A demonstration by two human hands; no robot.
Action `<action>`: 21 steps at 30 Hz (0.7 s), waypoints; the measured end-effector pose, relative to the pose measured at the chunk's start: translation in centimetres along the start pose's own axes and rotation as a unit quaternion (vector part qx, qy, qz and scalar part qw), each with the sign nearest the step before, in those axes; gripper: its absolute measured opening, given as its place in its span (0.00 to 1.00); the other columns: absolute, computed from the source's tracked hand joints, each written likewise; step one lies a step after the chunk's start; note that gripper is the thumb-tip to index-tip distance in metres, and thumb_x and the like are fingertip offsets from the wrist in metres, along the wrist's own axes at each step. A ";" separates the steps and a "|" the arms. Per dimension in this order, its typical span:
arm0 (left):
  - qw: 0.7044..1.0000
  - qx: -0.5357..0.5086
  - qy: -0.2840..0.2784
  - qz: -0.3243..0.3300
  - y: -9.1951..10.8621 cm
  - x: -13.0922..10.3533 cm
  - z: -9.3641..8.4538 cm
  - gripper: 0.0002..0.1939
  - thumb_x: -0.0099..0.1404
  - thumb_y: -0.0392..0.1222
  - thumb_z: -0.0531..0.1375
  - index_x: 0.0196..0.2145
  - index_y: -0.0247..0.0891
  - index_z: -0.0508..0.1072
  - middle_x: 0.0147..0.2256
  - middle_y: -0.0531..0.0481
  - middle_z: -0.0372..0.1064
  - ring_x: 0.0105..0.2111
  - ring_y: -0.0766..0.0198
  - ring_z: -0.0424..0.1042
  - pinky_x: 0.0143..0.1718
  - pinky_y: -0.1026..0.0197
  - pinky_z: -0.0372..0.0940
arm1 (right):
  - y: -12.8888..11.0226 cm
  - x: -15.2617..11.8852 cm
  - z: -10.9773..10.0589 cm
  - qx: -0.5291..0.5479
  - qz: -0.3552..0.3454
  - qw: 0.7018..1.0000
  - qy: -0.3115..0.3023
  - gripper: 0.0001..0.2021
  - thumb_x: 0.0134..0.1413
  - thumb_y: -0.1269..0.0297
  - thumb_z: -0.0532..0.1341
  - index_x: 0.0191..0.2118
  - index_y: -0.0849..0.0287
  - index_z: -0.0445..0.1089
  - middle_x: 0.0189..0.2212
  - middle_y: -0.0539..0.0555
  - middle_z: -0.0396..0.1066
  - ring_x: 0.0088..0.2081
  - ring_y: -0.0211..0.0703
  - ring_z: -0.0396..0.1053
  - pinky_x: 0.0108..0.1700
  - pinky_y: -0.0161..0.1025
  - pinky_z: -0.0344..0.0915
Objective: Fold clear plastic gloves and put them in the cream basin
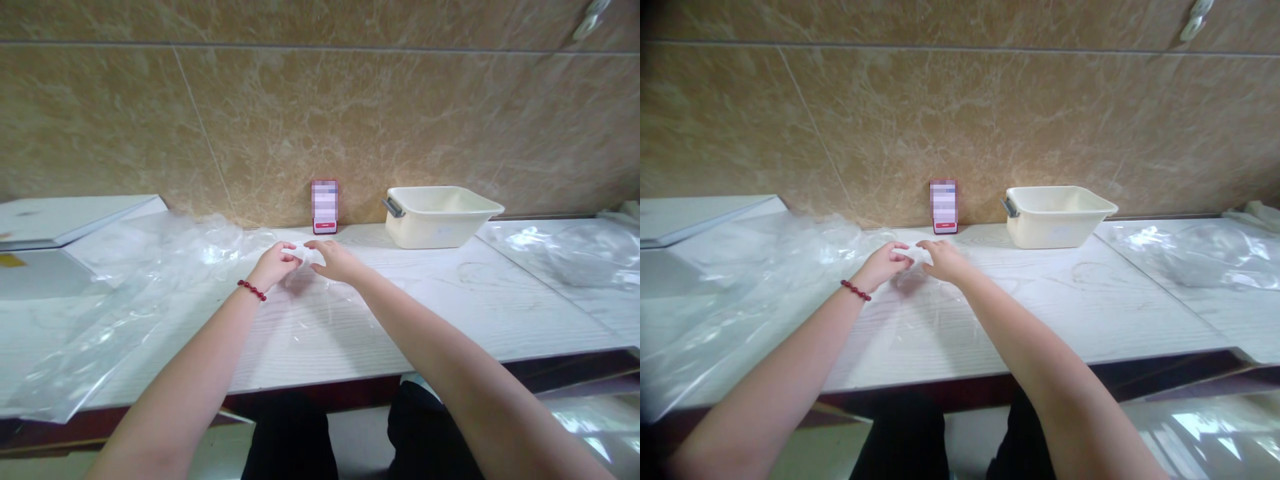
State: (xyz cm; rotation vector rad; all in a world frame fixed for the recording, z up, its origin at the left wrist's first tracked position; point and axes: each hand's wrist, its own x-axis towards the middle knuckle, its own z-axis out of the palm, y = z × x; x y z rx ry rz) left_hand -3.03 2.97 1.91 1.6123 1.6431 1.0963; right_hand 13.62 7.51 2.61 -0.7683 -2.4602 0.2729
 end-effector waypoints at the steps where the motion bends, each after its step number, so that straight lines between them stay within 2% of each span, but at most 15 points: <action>1: 1.000 0.004 -0.003 0.002 0.0 0.0 0.1 0.23 0.46 0.46 0.59 0.40 0.36 0.61 0.25 0.51 0.69 0.24 0.65 0.67 0.25 0.63 0.59 | 0.1 0.3 0.7 0.012 0.003 1.000 -0.007 0.22 0.41 0.69 0.57 0.47 0.60 0.57 0.42 0.55 0.64 0.45 0.42 0.59 0.45 0.41 0.54; 5: 0.999 0.024 -0.019 0.013 0.1 0.0 0.1 0.21 0.48 0.45 0.58 0.40 0.37 0.61 0.25 0.51 0.70 0.25 0.64 0.68 0.26 0.63 0.59 | 0.5 0.1 2.4 0.054 0.002 0.999 -0.003 0.24 0.41 0.71 0.57 0.48 0.58 0.55 0.38 0.52 0.67 0.43 0.41 0.60 0.43 0.40 0.54; 9: 0.999 0.025 -0.044 0.010 0.3 0.0 -0.5 0.16 0.53 0.48 0.53 0.38 0.37 0.61 0.29 0.48 0.70 0.29 0.63 0.70 0.28 0.63 0.61 | 0.8 -0.4 2.4 0.059 -0.004 0.998 0.017 0.20 0.43 0.72 0.55 0.46 0.59 0.58 0.32 0.49 0.69 0.39 0.39 0.62 0.42 0.37 0.54; 13: 0.991 0.106 -0.074 0.046 0.2 0.0 -1.6 0.11 0.57 0.46 0.48 0.34 0.38 0.63 0.29 0.48 0.70 0.31 0.64 0.69 0.30 0.62 0.61 | 0.6 -0.4 2.2 0.054 -0.008 0.998 0.014 0.15 0.45 0.72 0.54 0.42 0.58 0.62 0.30 0.49 0.69 0.37 0.38 0.63 0.40 0.36 0.54; 16: 0.981 0.146 -0.103 0.072 -0.3 0.1 -2.3 0.11 0.54 0.44 0.51 0.35 0.39 0.63 0.31 0.49 0.69 0.32 0.64 0.69 0.31 0.62 0.61 | 0.6 -0.5 2.4 0.054 -0.013 0.998 0.006 0.12 0.45 0.71 0.54 0.40 0.58 0.63 0.30 0.49 0.69 0.36 0.37 0.63 0.40 0.35 0.54; 21: 0.975 0.144 -0.131 0.108 -1.6 0.4 -2.2 0.18 0.48 0.39 0.56 0.39 0.38 0.61 0.34 0.49 0.67 0.33 0.65 0.68 0.33 0.62 0.62 | 0.7 -0.7 2.8 0.068 -0.008 0.998 0.010 0.12 0.45 0.70 0.55 0.40 0.59 0.63 0.30 0.50 0.68 0.35 0.36 0.63 0.40 0.36 0.55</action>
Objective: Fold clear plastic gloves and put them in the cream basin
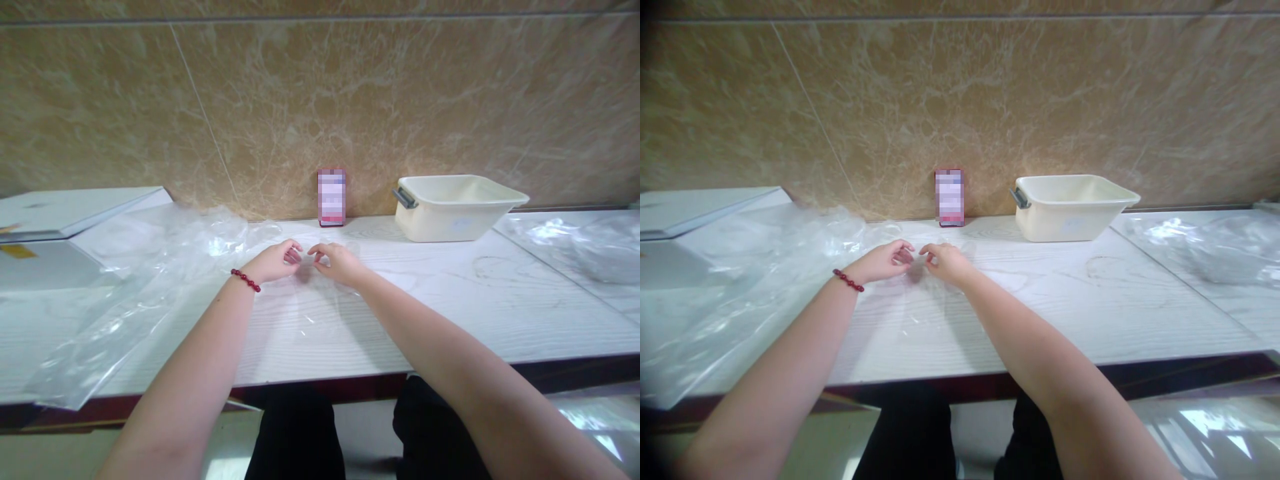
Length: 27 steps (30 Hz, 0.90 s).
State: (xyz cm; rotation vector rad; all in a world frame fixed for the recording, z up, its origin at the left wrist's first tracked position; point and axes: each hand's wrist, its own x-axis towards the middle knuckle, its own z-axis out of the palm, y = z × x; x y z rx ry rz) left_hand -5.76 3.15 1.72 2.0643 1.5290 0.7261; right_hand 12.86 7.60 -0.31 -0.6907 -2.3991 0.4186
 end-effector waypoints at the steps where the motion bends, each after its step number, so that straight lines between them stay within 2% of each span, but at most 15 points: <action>1: 1.000 0.002 0.005 0.002 -0.1 0.1 0.2 0.19 0.47 0.38 0.56 0.40 0.38 0.61 0.32 0.50 0.67 0.31 0.65 0.68 0.32 0.62 0.62 | 0.0 0.0 0.1 0.006 -0.002 1.000 0.008 0.12 0.45 0.69 0.55 0.40 0.59 0.62 0.32 0.51 0.68 0.36 0.37 0.63 0.41 0.36 0.55; 4: 0.999 0.003 0.035 0.010 0.1 0.3 0.8 0.21 0.48 0.38 0.55 0.42 0.38 0.59 0.28 0.52 0.66 0.26 0.66 0.67 0.29 0.63 0.62 | -0.4 0.0 0.2 0.023 -0.009 0.999 0.037 0.14 0.45 0.68 0.56 0.41 0.59 0.61 0.36 0.53 0.66 0.40 0.38 0.62 0.43 0.37 0.54; 7: 0.998 -0.002 0.061 0.029 0.8 0.4 1.3 0.24 0.48 0.38 0.55 0.45 0.38 0.57 0.27 0.53 0.65 0.25 0.67 0.67 0.28 0.64 0.61 | -1.0 0.0 0.1 0.032 0.001 0.998 0.061 0.17 0.44 0.67 0.56 0.44 0.59 0.59 0.40 0.54 0.65 0.42 0.39 0.61 0.44 0.38 0.54; 10: 0.998 -0.003 0.053 0.035 1.4 0.4 1.5 0.27 0.48 0.38 0.56 0.47 0.39 0.54 0.27 0.53 0.66 0.27 0.66 0.67 0.30 0.63 0.61 | -1.3 0.0 -0.1 0.043 0.003 0.997 0.067 0.20 0.43 0.69 0.57 0.46 0.59 0.56 0.39 0.53 0.66 0.43 0.38 0.61 0.45 0.38 0.54; 15: 0.999 -0.003 0.031 0.023 1.6 0.2 1.4 0.28 0.48 0.39 0.56 0.48 0.39 0.53 0.30 0.51 0.66 0.30 0.65 0.67 0.33 0.62 0.61 | -0.9 0.1 -0.3 0.029 0.004 0.998 0.052 0.16 0.44 0.72 0.55 0.43 0.58 0.60 0.33 0.50 0.68 0.39 0.38 0.63 0.43 0.37 0.55; 18: 0.998 0.049 0.022 0.033 1.1 0.0 1.1 0.27 0.45 0.38 0.57 0.46 0.39 0.58 0.34 0.49 0.64 0.34 0.62 0.66 0.36 0.61 0.60 | -0.4 0.1 -0.4 -0.003 -0.006 1.000 0.027 0.10 0.45 0.72 0.55 0.36 0.59 0.65 0.31 0.50 0.69 0.36 0.37 0.63 0.41 0.35 0.55; 22: 0.993 0.119 -0.013 0.014 0.6 -0.1 0.8 0.25 0.43 0.38 0.57 0.43 0.37 0.61 0.33 0.48 0.64 0.33 0.61 0.65 0.36 0.61 0.59 | 0.1 0.1 -0.8 -0.033 -0.025 0.999 -0.009 0.06 0.44 0.71 0.56 0.31 0.59 0.69 0.29 0.51 0.69 0.35 0.37 0.63 0.41 0.34 0.55; 27: 0.990 0.126 -0.061 0.002 0.8 -0.4 -0.2 0.22 0.46 0.46 0.56 0.41 0.39 0.64 0.39 0.47 0.63 0.39 0.59 0.63 0.41 0.61 0.57 | 0.4 -0.2 -1.6 -0.048 -0.048 0.996 -0.063 0.07 0.43 0.72 0.56 0.29 0.59 0.70 0.29 0.50 0.70 0.35 0.36 0.64 0.42 0.34 0.54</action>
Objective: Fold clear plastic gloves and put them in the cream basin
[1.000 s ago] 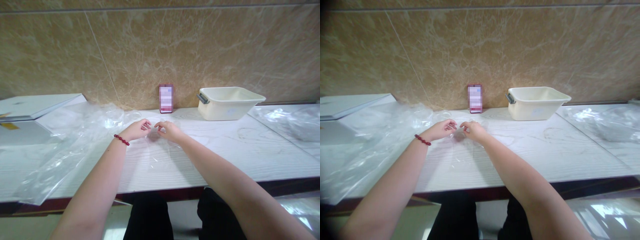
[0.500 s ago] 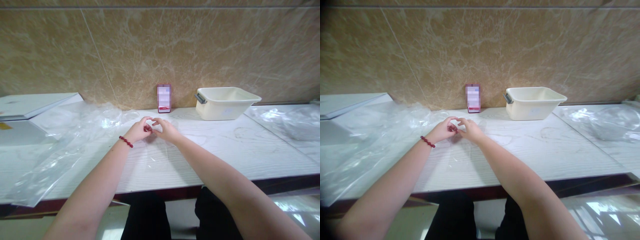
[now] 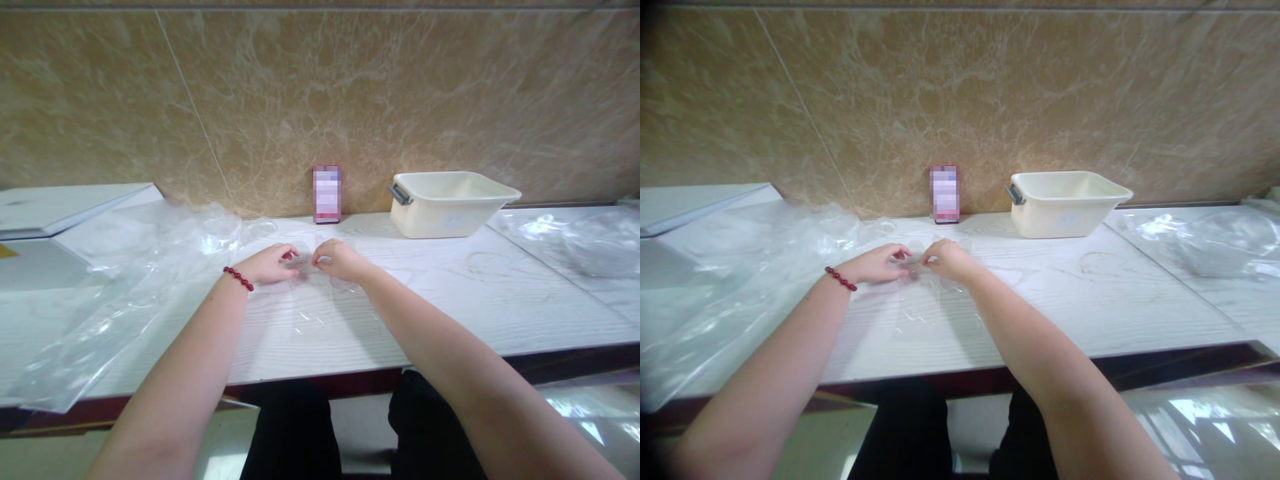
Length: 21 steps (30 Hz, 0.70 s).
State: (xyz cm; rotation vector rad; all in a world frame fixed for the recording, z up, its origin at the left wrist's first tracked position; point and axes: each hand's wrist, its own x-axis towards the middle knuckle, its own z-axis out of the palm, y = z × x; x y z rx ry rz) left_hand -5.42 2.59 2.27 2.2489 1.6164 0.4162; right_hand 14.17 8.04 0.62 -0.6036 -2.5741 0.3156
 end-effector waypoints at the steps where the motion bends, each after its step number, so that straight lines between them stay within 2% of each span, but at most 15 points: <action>1: 1.000 0.005 -0.003 0.001 -0.1 -0.1 -0.3 0.20 0.48 0.47 0.55 0.40 0.39 0.65 0.40 0.47 0.63 0.40 0.60 0.63 0.42 0.61 0.56 | 0.1 -0.1 -0.1 -0.004 -0.004 1.000 -0.013 0.07 0.43 0.72 0.56 0.28 0.59 0.70 0.29 0.50 0.70 0.35 0.36 0.64 0.42 0.34 0.54; 4: 1.000 0.029 -0.002 0.011 -0.6 -0.3 -1.0 0.16 0.51 0.47 0.52 0.38 0.41 0.69 0.39 0.48 0.64 0.42 0.60 0.62 0.45 0.61 0.53 | 0.3 -0.2 -0.3 -0.017 -0.008 0.999 -0.045 0.09 0.42 0.73 0.55 0.29 0.58 0.71 0.30 0.50 0.70 0.35 0.37 0.64 0.42 0.34 0.55; 8: 0.999 0.036 -0.008 0.028 -1.2 -0.3 -1.2 0.17 0.51 0.49 0.53 0.38 0.44 0.71 0.42 0.49 0.63 0.45 0.59 0.60 0.48 0.61 0.50 | 0.5 -0.3 -0.3 -0.033 -0.013 0.998 -0.056 0.10 0.41 0.74 0.55 0.30 0.58 0.71 0.30 0.50 0.70 0.36 0.37 0.64 0.42 0.34 0.55; 13: 0.998 0.034 -0.046 0.001 -1.6 -0.3 -0.7 0.22 0.48 0.55 0.56 0.41 0.48 0.69 0.51 0.49 0.55 0.51 0.56 0.52 0.51 0.58 0.44 | 0.5 -0.4 -0.5 -0.043 -0.009 0.997 -0.063 0.11 0.42 0.73 0.55 0.30 0.56 0.72 0.30 0.50 0.69 0.35 0.37 0.64 0.43 0.35 0.54; 17: 0.995 0.058 -0.077 -0.005 -1.7 -0.2 -0.6 0.25 0.47 0.58 0.55 0.43 0.50 0.67 0.55 0.50 0.49 0.55 0.52 0.45 0.52 0.54 0.41 | 0.6 -0.4 -0.6 -0.049 -0.014 0.996 -0.075 0.11 0.42 0.73 0.54 0.30 0.56 0.72 0.30 0.50 0.69 0.35 0.37 0.64 0.43 0.35 0.54; 21: 0.995 0.057 -0.085 -0.017 -1.7 -0.2 -0.5 0.27 0.47 0.59 0.54 0.45 0.51 0.66 0.56 0.50 0.44 0.56 0.49 0.38 0.52 0.51 0.39 | 0.6 -0.5 -0.6 -0.051 -0.012 0.996 -0.075 0.12 0.42 0.73 0.54 0.31 0.55 0.72 0.30 0.50 0.69 0.35 0.37 0.64 0.43 0.35 0.55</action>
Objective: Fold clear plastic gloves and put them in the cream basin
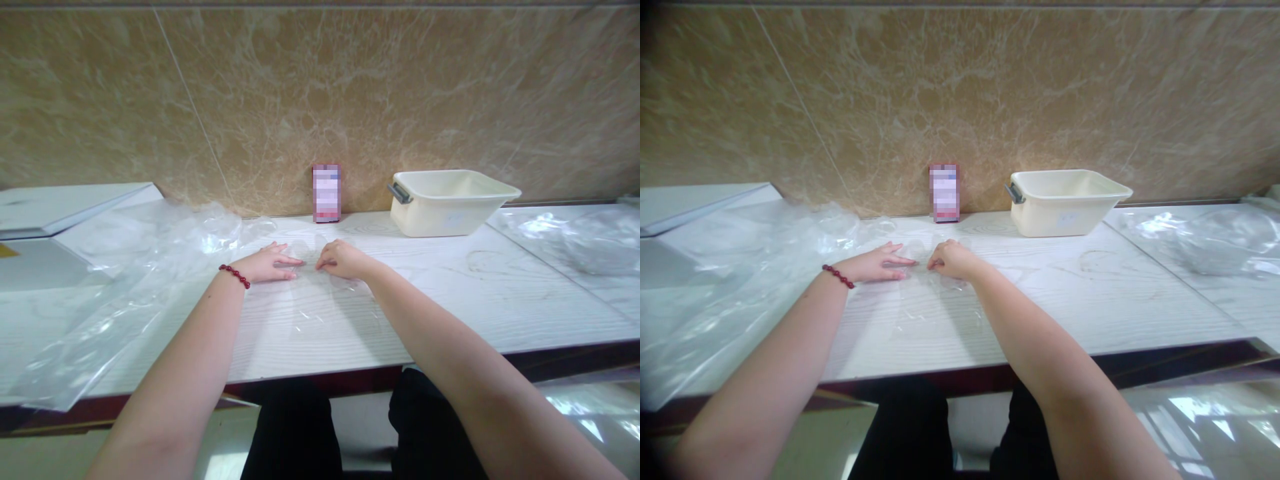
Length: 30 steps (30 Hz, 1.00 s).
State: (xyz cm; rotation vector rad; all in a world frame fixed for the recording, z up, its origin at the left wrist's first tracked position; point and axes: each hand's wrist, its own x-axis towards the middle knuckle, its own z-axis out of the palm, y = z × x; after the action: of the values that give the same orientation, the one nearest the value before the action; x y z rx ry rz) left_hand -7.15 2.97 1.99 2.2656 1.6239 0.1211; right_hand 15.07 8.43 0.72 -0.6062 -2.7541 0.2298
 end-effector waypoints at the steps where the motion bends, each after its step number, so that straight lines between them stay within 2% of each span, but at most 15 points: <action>1: 1.000 -0.004 0.000 -0.004 0.0 0.0 0.0 0.27 0.47 0.59 0.55 0.45 0.51 0.65 0.56 0.50 0.44 0.56 0.49 0.37 0.52 0.51 0.39 | 0.0 0.0 0.0 0.000 0.002 1.000 -0.001 0.12 0.41 0.73 0.54 0.31 0.55 0.72 0.30 0.50 0.69 0.35 0.37 0.64 0.42 0.35 0.55; 9: 1.000 -0.016 -0.013 -0.018 -0.2 0.1 0.1 0.27 0.46 0.59 0.55 0.45 0.51 0.65 0.57 0.51 0.43 0.56 0.48 0.36 0.52 0.50 0.39 | 0.2 -0.1 -0.1 -0.004 0.016 1.000 -0.006 0.12 0.39 0.74 0.54 0.30 0.56 0.72 0.29 0.50 0.70 0.34 0.37 0.64 0.42 0.35 0.56; 15: 1.000 0.001 -0.023 -0.021 0.1 0.0 0.1 0.28 0.47 0.61 0.54 0.46 0.52 0.64 0.57 0.48 0.41 0.56 0.47 0.36 0.51 0.49 0.38 | 0.5 -0.2 -0.4 0.003 0.083 0.996 -0.024 0.14 0.38 0.77 0.52 0.27 0.55 0.73 0.28 0.50 0.70 0.34 0.38 0.64 0.39 0.33 0.57; 17: 0.999 0.012 -0.031 -0.020 0.3 0.0 0.1 0.28 0.47 0.61 0.53 0.46 0.52 0.63 0.57 0.48 0.39 0.56 0.47 0.35 0.52 0.49 0.38 | 0.6 -0.2 -0.5 0.003 0.118 0.993 -0.006 0.14 0.39 0.77 0.51 0.26 0.56 0.73 0.27 0.51 0.69 0.33 0.38 0.64 0.38 0.33 0.57; 19: 0.999 0.020 -0.037 -0.020 0.3 0.0 0.1 0.29 0.48 0.61 0.52 0.47 0.52 0.62 0.58 0.48 0.38 0.56 0.47 0.34 0.52 0.49 0.37 | 0.5 -0.2 -0.4 0.001 0.137 0.990 0.033 0.14 0.40 0.76 0.51 0.29 0.56 0.72 0.29 0.51 0.69 0.33 0.38 0.63 0.38 0.34 0.56; 21: 0.999 0.022 -0.040 -0.021 0.3 0.0 0.1 0.29 0.48 0.62 0.52 0.47 0.52 0.62 0.58 0.49 0.38 0.56 0.47 0.34 0.52 0.49 0.37 | 0.1 -0.1 -0.2 0.000 0.134 0.989 0.063 0.14 0.43 0.73 0.52 0.34 0.54 0.71 0.31 0.52 0.68 0.35 0.39 0.62 0.40 0.37 0.55; 23: 0.999 0.024 -0.041 -0.023 0.2 0.1 0.1 0.29 0.48 0.62 0.52 0.48 0.52 0.62 0.58 0.49 0.38 0.56 0.47 0.33 0.52 0.49 0.37 | -0.5 -0.2 0.1 0.004 0.126 0.990 0.063 0.12 0.45 0.65 0.55 0.37 0.51 0.70 0.34 0.52 0.66 0.38 0.42 0.60 0.43 0.40 0.53; 26: 0.999 0.028 -0.039 -0.024 -0.1 0.1 0.2 0.30 0.48 0.61 0.52 0.48 0.52 0.61 0.58 0.50 0.39 0.56 0.48 0.33 0.52 0.49 0.36 | -1.3 -0.3 0.3 0.007 0.144 0.989 0.025 0.12 0.44 0.54 0.56 0.36 0.45 0.70 0.37 0.53 0.63 0.41 0.47 0.56 0.42 0.45 0.51; 30: 0.998 0.044 -0.045 -0.029 -0.3 0.3 0.3 0.30 0.48 0.62 0.51 0.49 0.52 0.60 0.58 0.50 0.38 0.56 0.46 0.33 0.51 0.47 0.36 | -1.4 -0.3 0.0 -0.003 0.187 0.982 -0.030 0.14 0.40 0.50 0.58 0.37 0.42 0.70 0.38 0.54 0.61 0.41 0.49 0.54 0.42 0.45 0.51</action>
State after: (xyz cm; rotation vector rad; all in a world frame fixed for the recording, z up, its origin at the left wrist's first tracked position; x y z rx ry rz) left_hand -7.25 3.23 1.63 2.2505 1.6768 -0.0686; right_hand 14.78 7.02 0.92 -1.1343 -2.6749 0.3282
